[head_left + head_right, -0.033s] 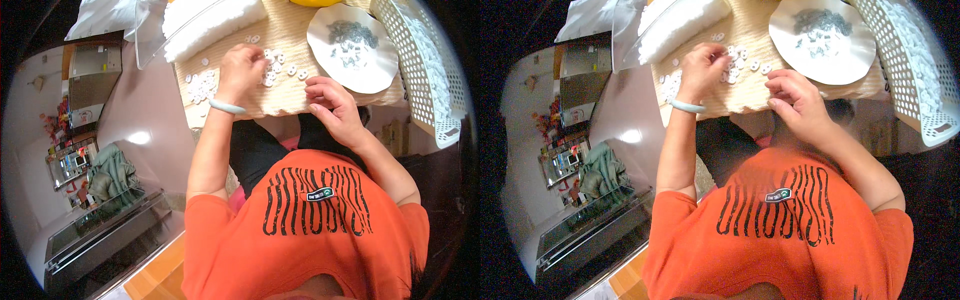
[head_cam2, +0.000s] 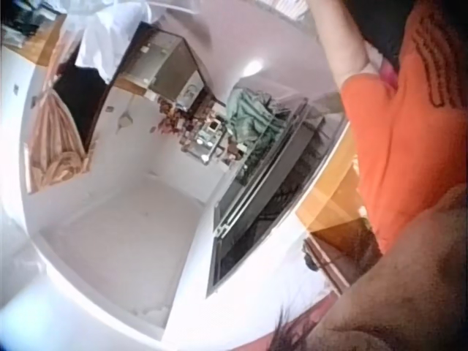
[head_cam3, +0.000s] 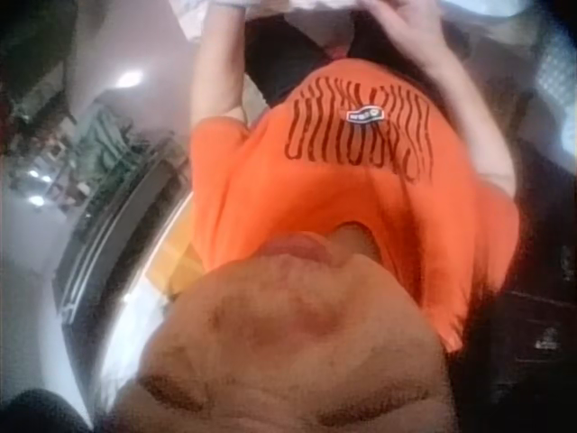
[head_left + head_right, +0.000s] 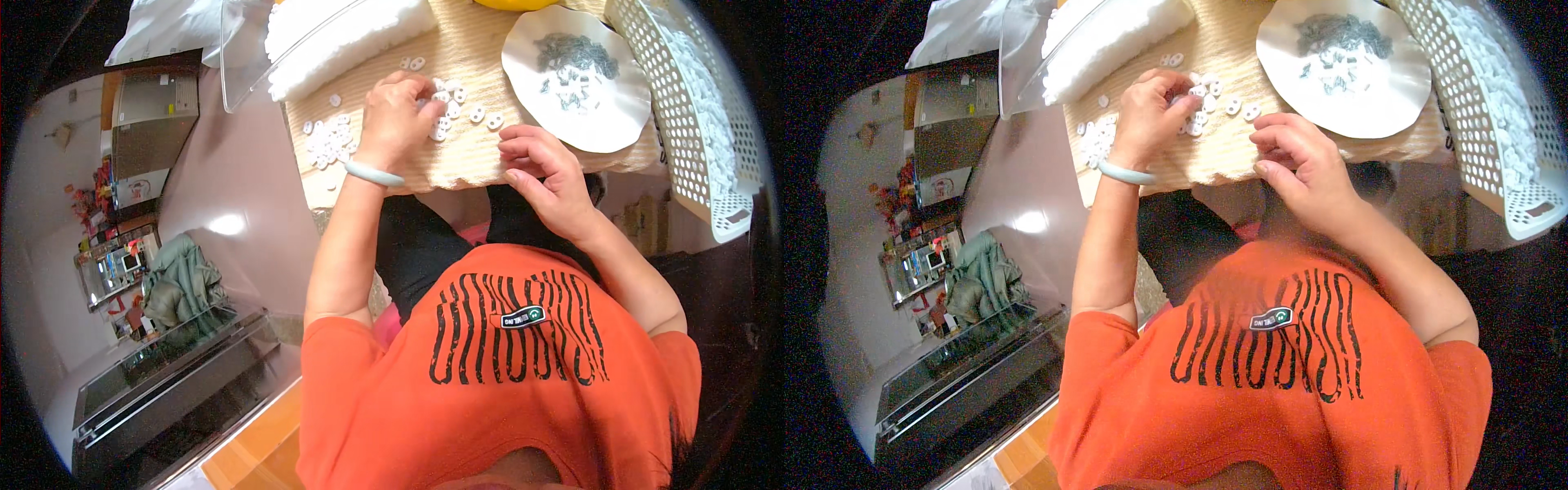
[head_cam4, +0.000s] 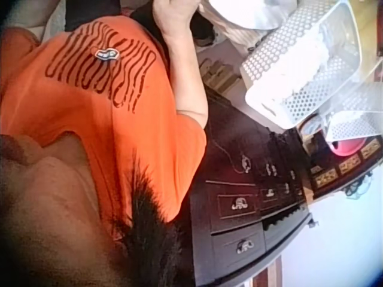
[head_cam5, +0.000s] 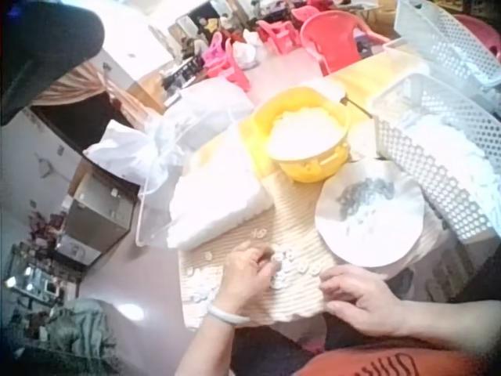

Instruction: Assembling small white plastic components by manually inserting tiny metal pins.

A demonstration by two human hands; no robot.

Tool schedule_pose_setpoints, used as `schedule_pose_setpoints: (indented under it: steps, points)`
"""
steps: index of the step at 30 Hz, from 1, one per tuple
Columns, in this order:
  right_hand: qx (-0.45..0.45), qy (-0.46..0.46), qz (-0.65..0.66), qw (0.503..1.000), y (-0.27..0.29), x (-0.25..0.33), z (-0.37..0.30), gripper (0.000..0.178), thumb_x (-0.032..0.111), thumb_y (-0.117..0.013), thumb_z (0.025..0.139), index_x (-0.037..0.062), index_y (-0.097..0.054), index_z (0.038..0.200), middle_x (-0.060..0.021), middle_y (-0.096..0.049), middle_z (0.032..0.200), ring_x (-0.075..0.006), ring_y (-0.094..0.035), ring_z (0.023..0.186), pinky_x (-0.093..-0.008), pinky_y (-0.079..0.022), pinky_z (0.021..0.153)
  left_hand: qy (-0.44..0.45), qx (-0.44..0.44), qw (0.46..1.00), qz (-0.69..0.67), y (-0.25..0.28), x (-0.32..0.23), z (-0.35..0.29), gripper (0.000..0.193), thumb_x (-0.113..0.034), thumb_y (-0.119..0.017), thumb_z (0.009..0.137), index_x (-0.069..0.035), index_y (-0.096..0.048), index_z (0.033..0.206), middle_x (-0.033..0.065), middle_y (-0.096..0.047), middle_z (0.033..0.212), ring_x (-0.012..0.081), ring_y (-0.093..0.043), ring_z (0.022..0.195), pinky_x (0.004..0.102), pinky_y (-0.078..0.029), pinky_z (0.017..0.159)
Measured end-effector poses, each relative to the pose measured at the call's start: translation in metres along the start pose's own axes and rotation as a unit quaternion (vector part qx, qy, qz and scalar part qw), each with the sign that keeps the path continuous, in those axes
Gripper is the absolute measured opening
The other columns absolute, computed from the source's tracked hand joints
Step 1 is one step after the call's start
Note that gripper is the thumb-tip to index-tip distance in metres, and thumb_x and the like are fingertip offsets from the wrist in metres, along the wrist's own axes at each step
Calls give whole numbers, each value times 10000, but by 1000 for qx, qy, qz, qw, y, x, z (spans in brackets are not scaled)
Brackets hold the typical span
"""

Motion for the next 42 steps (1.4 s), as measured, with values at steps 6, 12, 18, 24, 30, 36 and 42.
schedule_pose_setpoints:
  steps: [6, 12, 18, 24, 30, 36, 42]
  points:
    - [-1, 6, 1, 1000, 1, 0, 1, 227, -16, -573, 757, -21, -549, 983, -101, -525, 1083, -166, -578, 850, -257, -494, 721, -3, 36, 998, 53, 0, -11, 1, 184, -130, -659, 711, 7, -653, 834, 140, -634, 825, 263, -621, 762, 341, -491, 691]
    - [14, -2, -18, 1000, 0, 2, 0, 225, -20, -564, 765, -24, -543, 989, -94, -518, 1089, -149, -563, 877, -243, -480, 737, 11, -49, 999, 20, 1, -8, 13, 140, -113, -640, 724, -6, -654, 813, 146, -628, 812, 285, -609, 778, 349, -476, 713]
    - [28, -12, 6, 1000, -2, -2, 0, 232, -19, -554, 777, -21, -535, 1008, -95, -510, 1104, -141, -555, 897, -245, -472, 766, 5, -24, 999, 23, -11, -9, 16, 79, -95, -608, 752, -50, -658, 792, 129, -627, 803, 301, -591, 870, 401, -443, 785]
    - [35, -8, -12, 999, -1, -1, -1, 235, -23, -548, 777, -12, -536, 1011, -96, -507, 1100, -153, -559, 898, -261, -480, 778, 2, -13, 1000, -11, -6, -10, 12, 128, -65, -642, 715, -10, -659, 830, 154, -629, 857, 297, -611, 829, 344, -483, 736]
    - [39, -4, -10, 999, -2, -2, -1, 230, -27, -543, 777, -13, -534, 1006, -94, -504, 1100, -153, -556, 909, -259, -479, 777, 77, 41, 995, -50, -11, 3, 15, 114, -49, -627, 698, -22, -640, 808, 162, -617, 789, 299, -601, 767, 363, -475, 712]
    - [23, -24, 25, 999, 1, -4, -2, 227, -24, -543, 790, -17, -538, 1017, -85, -517, 1078, -138, -549, 911, -245, -466, 776, 170, -3, 930, -327, -8, -4, 0, 86, -16, -639, 747, 10, -618, 827, 55, -629, 750, 125, -585, 692, 240, -469, 639]
    - [-62, -37, 179, 981, 6, -3, -8, 181, 22, -561, 839, -13, -563, 1017, -44, -566, 948, -92, -541, 850, -223, -453, 743, 186, 13, 801, -569, -16, -62, -28, 145, 15, -642, 775, 16, -585, 909, 37, -612, 823, 83, -565, 733, 212, -466, 689]
Point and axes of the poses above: each hand's wrist, its own z-axis towards the middle knuckle, its own y-axis out of the back of the hand, x = y × z, the point moved 7 cm from there along z, towards the middle knuckle
